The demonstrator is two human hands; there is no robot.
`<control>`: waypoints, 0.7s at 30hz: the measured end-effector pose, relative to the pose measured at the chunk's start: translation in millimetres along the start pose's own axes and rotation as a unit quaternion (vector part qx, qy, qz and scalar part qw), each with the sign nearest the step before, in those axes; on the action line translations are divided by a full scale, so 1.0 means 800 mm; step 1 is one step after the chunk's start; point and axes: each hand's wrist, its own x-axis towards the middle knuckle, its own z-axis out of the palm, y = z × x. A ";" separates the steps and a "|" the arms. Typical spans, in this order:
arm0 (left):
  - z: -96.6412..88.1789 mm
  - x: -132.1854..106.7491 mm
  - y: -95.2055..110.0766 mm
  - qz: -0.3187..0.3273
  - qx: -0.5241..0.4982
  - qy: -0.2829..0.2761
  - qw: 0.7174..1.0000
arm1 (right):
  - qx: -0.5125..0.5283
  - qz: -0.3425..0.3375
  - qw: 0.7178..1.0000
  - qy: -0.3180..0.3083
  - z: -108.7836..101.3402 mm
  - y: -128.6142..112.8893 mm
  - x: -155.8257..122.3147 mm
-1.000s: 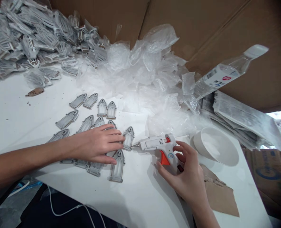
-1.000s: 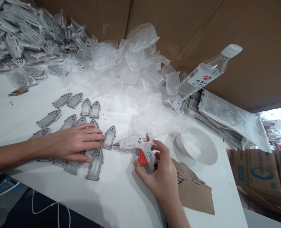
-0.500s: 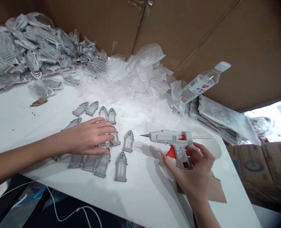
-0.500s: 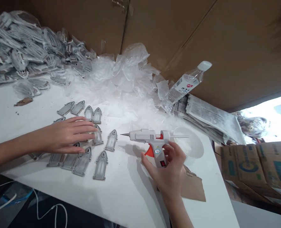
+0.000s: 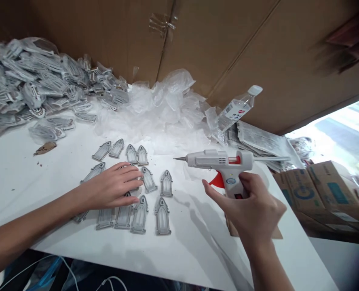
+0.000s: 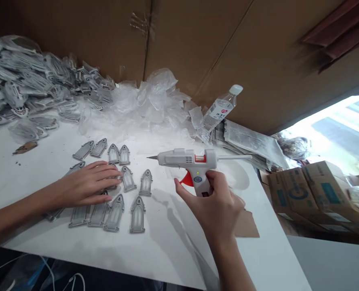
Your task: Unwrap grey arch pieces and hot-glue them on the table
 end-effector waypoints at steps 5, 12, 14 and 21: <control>0.011 -0.002 0.007 -0.022 -0.008 -0.005 1.000 | 0.054 0.030 0.996 -0.064 0.015 -0.021 0.001; 0.015 -0.006 0.020 -0.025 -0.027 -0.019 0.999 | 0.098 0.039 0.987 -0.120 0.043 -0.029 -0.024; 0.013 -0.005 0.024 -0.024 -0.034 -0.020 0.999 | 0.098 0.039 0.985 -0.137 0.044 -0.029 -0.029; 0.017 -0.002 0.032 -0.033 -0.042 -0.036 0.998 | 0.099 0.035 0.981 -0.162 0.044 -0.031 -0.036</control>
